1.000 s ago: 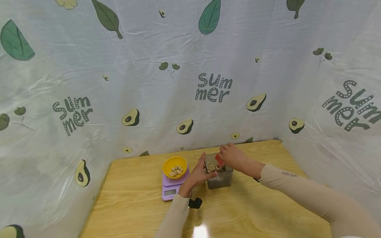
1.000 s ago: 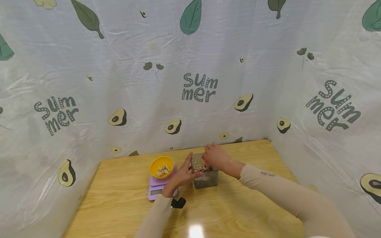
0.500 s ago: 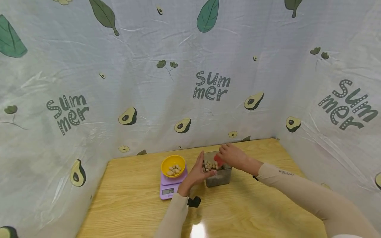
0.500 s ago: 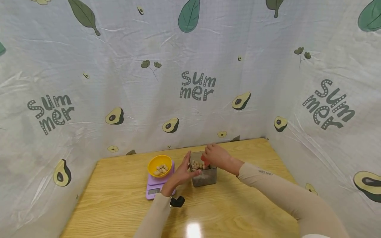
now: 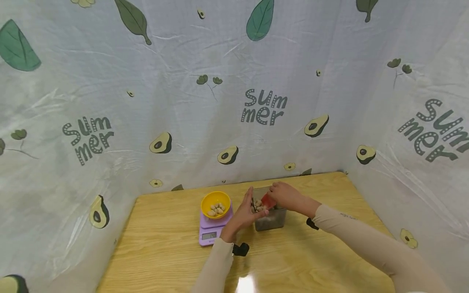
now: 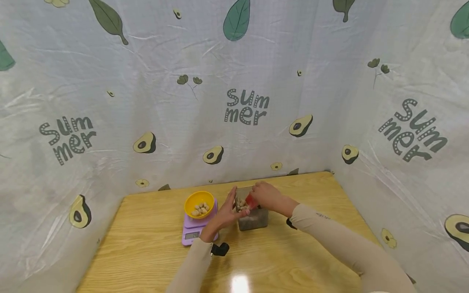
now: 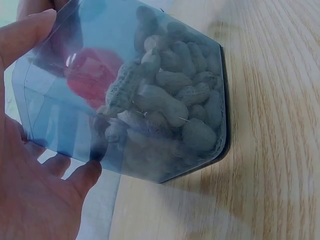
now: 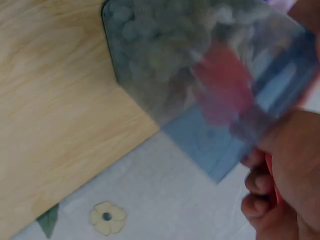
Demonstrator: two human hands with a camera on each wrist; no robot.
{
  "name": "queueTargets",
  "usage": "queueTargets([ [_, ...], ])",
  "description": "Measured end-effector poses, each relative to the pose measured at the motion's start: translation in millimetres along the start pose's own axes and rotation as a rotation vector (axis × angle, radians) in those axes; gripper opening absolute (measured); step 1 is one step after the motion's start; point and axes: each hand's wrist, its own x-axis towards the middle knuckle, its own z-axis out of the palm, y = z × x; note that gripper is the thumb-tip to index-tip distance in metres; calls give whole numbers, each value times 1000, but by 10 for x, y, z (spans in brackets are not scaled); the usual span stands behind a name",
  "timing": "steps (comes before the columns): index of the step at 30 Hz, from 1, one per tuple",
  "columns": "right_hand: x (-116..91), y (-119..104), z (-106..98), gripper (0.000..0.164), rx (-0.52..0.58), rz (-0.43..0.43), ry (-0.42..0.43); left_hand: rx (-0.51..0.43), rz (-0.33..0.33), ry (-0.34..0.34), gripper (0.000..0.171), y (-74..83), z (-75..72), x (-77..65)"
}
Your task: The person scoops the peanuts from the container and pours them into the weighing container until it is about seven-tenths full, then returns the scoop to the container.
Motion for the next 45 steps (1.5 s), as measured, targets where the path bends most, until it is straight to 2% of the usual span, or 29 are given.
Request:
queueTargets([
  [3,-35,41,15,17,67,18,3,-4,-12,-10,114,6,4,6],
  [8,14,33,40,14,67,-4,39,24,-36,-9,112,8,-16,10],
  [10,30,31,25,13,71,-16,49,27,-32,-1,111,3,-30,13],
  [15,7,28,33,14,124,28,25,6,-16,-12,110,-6,-21,20],
  [20,9,-4,88,13,133,-3,48,-18,5,-40,111,-2,34,14],
  [27,-86,35,82,10,403,131,94,-35,-11,-23,110,11,45,17],
  [34,-83,-5,48,6,483,83,94,-12,-9,-26,110,44,41,-4],
  [37,-108,34,22,6,542,117,74,-19,-14,-20,110,59,40,-24],
  [40,-153,66,28,15,595,169,58,-15,-16,-23,112,62,21,-46],
  [45,-224,59,90,25,622,249,106,-18,-12,-31,113,53,1,-63],
])
